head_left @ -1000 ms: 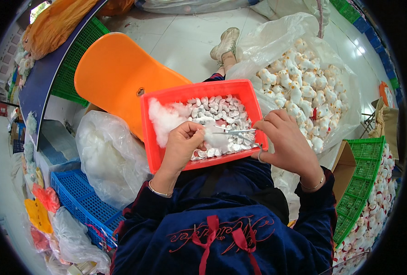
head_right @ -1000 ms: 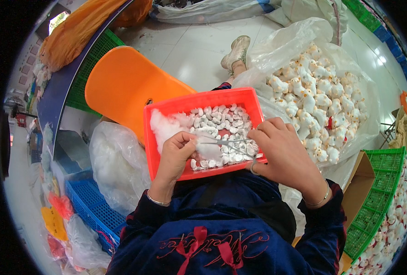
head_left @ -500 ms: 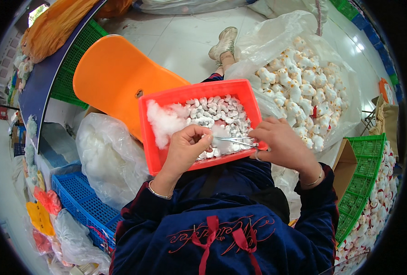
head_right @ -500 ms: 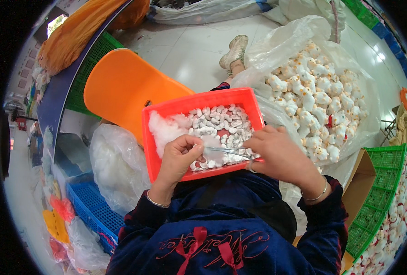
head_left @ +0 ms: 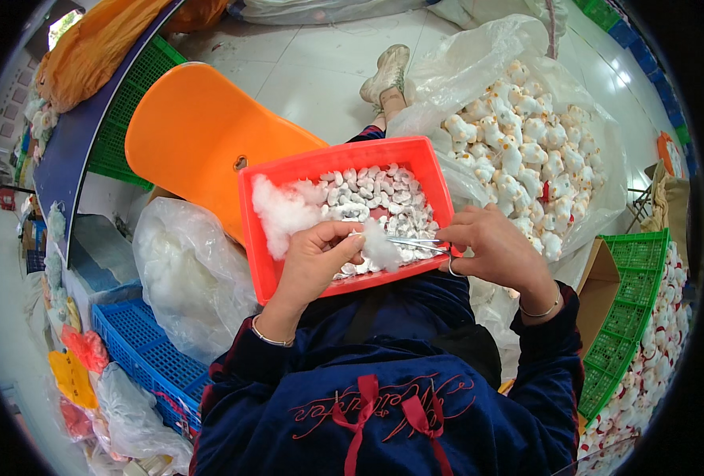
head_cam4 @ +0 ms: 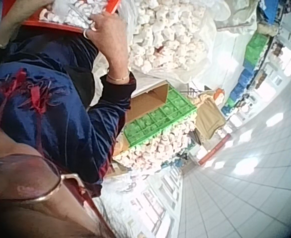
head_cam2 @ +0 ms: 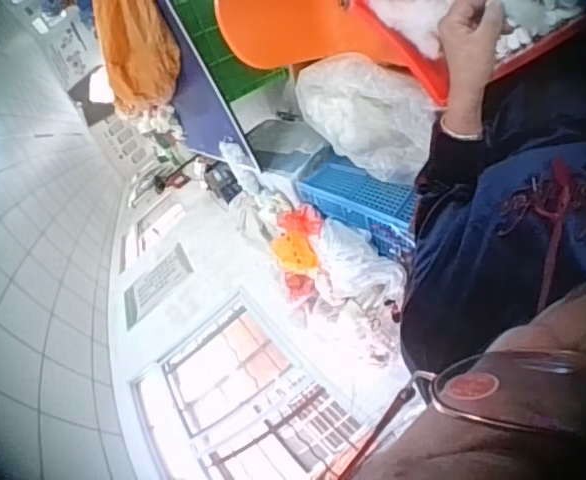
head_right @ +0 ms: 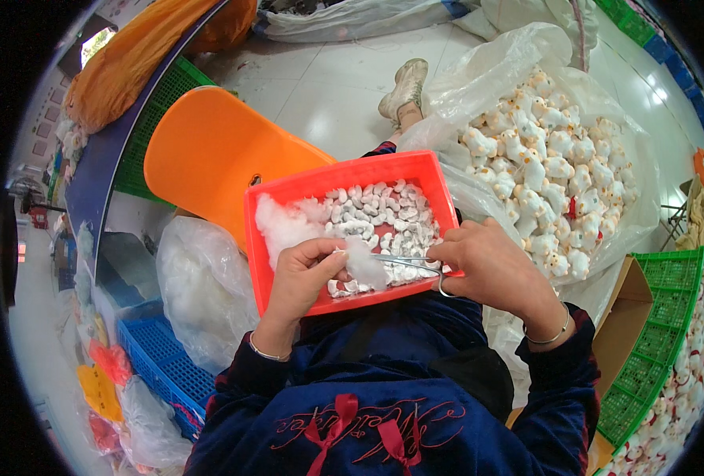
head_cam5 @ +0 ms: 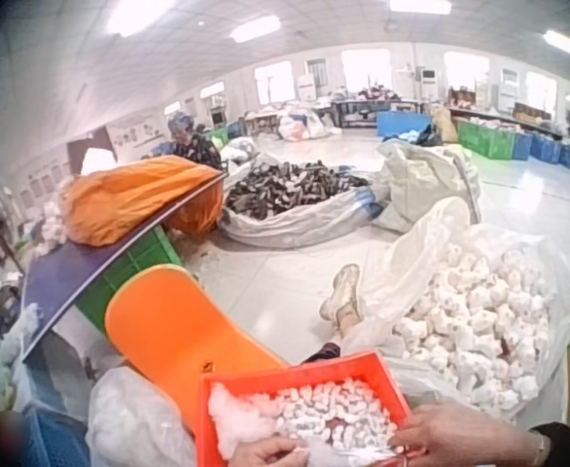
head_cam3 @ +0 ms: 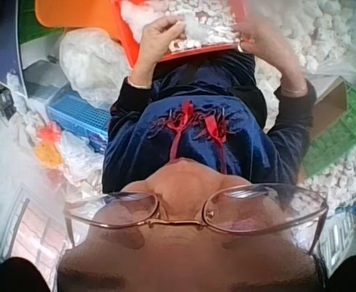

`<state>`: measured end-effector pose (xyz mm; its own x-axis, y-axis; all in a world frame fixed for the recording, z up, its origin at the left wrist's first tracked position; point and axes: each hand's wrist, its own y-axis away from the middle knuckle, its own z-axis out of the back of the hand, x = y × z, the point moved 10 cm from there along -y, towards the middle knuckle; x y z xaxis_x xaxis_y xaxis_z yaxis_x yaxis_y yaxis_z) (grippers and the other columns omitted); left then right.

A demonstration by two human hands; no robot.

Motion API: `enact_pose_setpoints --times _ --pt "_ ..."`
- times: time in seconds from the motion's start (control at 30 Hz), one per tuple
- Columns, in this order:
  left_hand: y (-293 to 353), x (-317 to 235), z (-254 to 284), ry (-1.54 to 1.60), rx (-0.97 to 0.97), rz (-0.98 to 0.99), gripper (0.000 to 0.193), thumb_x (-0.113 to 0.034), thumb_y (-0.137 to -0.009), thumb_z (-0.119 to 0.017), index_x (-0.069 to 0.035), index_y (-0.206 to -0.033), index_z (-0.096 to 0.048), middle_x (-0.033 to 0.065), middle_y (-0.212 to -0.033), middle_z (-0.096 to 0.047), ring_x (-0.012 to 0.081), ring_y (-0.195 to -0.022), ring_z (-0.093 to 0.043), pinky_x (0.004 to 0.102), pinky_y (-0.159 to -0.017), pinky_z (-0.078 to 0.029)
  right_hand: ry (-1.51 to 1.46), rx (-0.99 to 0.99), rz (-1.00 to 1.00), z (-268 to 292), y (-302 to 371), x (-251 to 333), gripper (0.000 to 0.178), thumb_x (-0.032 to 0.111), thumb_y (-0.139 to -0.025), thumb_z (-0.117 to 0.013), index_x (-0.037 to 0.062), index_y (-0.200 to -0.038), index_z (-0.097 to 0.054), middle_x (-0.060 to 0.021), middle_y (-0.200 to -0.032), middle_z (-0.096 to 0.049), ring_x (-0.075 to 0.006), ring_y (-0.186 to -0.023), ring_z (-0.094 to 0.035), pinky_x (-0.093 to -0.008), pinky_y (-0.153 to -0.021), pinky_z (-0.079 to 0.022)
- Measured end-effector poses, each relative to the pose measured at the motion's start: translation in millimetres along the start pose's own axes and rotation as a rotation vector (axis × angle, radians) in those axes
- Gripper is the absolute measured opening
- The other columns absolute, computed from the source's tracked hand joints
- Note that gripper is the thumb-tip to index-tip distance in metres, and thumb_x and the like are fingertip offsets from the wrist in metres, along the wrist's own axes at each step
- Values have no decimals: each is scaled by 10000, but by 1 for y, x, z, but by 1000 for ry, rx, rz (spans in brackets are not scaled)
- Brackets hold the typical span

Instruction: The person sits on the floor and uses scissors to cut white stuffing, then inserts it into small white plush toys held in a red tray. The person repeatedly picks up toys, cuts stuffing, and places the filled toys back into the tray.

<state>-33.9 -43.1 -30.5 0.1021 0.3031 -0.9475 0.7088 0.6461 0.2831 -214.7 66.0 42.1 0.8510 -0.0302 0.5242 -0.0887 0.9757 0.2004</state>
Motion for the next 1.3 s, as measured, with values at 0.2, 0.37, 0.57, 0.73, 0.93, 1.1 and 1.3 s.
enact_pose_setpoints --times 0.2,0.37,0.57,0.73,0.93,1.1,1.3 --pt "0 3 -9 -57 32 14 144 -73 -955 -693 17 -1066 -704 39 -869 -713 84 -734 -677 237 -673 -563 77 -15 92 0 -6 16 343 261 -766 -805 124 -1074 -743 -43 -949 -671 -263 -1017 -617 -404 -857 -432" --pt "-1 2 1 -20 -32 -37 96 -22 -936 -658 6 -1025 -684 12 -862 -688 51 -733 -637 209 -650 -518 12 -91 46 16 1 2 546 329 -714 -847 74 -1173 -698 -96 -1083 -658 -305 -1123 -574 -424 -931 -437" --pt "7 -12 -1 -157 -101 -161 106 5 -924 -670 11 -1029 -677 -42 -842 -619 -1 -712 -549 182 -619 -452 -26 -20 63 0 -3 9 591 332 -681 -866 56 -1177 -699 -97 -1077 -652 -308 -1107 -563 -425 -916 -429" --pt "5 -3 3 -101 -83 -104 128 -24 -947 -687 14 -1069 -690 -31 -865 -639 15 -722 -564 184 -630 -463 -6 -41 49 5 -2 12 442 263 -711 -839 86 -1102 -732 -44 -984 -657 -271 -1032 -569 -410 -881 -426" --pt "4 -2 -2 -57 6 -60 206 -63 -975 -669 32 -1154 -707 37 -973 -722 63 -789 -649 212 -702 -535 75 -2 13 7 -2 10 321 212 -766 -774 115 -1071 -751 -39 -939 -668 -258 -1006 -614 -418 -839 -431" --pt "4 -5 0 -59 27 -36 209 -70 -986 -657 43 -1151 -718 66 -991 -740 101 -830 -696 243 -748 -576 84 -12 44 15 -2 16 304 172 -761 -751 119 -1060 -751 -44 -925 -666 -256 -995 -622 -416 -826 -437" --pt "4 -4 -5 -47 43 -18 197 -62 -977 -663 45 -1132 -722 76 -968 -739 108 -814 -700 242 -738 -578 147 43 38 10 -4 19 304 168 -753 -755 120 -1053 -748 -44 -932 -666 -255 -1000 -619 -412 -839 -437"
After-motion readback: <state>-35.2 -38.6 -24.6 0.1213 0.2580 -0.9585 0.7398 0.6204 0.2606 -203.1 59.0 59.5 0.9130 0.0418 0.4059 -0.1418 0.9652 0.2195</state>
